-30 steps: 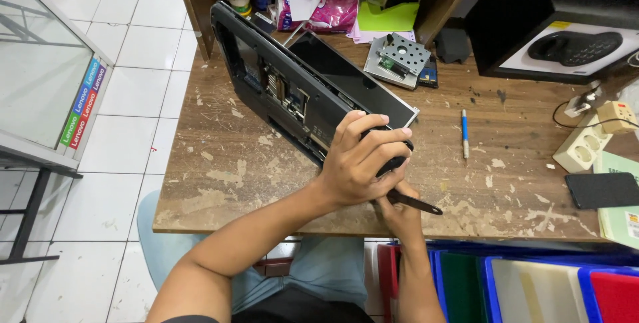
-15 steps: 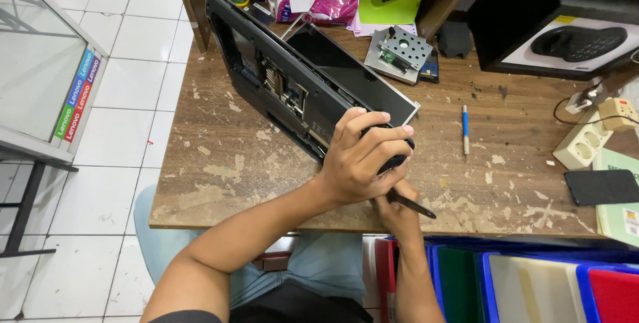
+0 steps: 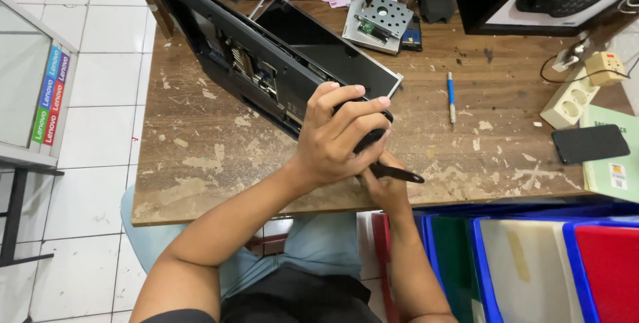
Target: Disassembling a laptop by removing the keyboard bezel and the LCD screen using a prying tool.
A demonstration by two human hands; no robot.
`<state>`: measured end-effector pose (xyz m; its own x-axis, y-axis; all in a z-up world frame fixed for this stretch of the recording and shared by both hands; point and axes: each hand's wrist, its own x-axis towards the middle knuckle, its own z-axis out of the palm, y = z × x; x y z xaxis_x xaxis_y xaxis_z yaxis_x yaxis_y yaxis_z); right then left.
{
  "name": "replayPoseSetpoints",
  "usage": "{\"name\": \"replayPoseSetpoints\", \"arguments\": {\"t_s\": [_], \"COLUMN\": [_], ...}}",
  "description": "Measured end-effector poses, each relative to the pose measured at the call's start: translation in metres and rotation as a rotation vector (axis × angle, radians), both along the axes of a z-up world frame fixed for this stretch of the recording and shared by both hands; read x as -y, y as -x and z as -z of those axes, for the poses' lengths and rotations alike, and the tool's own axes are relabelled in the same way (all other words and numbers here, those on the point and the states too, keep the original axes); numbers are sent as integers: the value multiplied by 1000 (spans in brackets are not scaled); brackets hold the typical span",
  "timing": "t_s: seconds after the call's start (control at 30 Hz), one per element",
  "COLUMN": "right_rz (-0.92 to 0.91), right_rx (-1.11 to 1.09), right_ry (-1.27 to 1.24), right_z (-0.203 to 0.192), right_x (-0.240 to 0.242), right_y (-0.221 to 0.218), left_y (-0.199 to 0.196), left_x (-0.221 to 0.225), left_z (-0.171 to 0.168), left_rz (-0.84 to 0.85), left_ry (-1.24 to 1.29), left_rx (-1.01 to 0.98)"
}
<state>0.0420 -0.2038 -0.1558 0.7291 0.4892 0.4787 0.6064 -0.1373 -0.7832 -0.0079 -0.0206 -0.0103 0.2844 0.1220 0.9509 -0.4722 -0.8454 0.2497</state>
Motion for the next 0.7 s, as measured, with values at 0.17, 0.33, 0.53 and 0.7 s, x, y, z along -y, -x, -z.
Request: {"name": "replayPoseSetpoints", "arguments": {"t_s": [0.17, 0.33, 0.53, 0.7], "right_rz": [-42, -48, -31, 53], "right_rx": [26, 71, 187, 464], "right_ry": [4, 16, -2, 112], "right_z": [-12, -17, -16, -14], "right_x": [0, -1, -4, -3], "right_y": [0, 5, 10, 17], "left_y": [2, 7, 15, 21], "left_x": [-4, -6, -7, -4], "left_z": [0, -1, -6, -2], "left_rz": [27, 24, 33, 9], "left_ry": [-24, -40, -41, -30], "left_rx": [-9, -8, -7, -19]}}
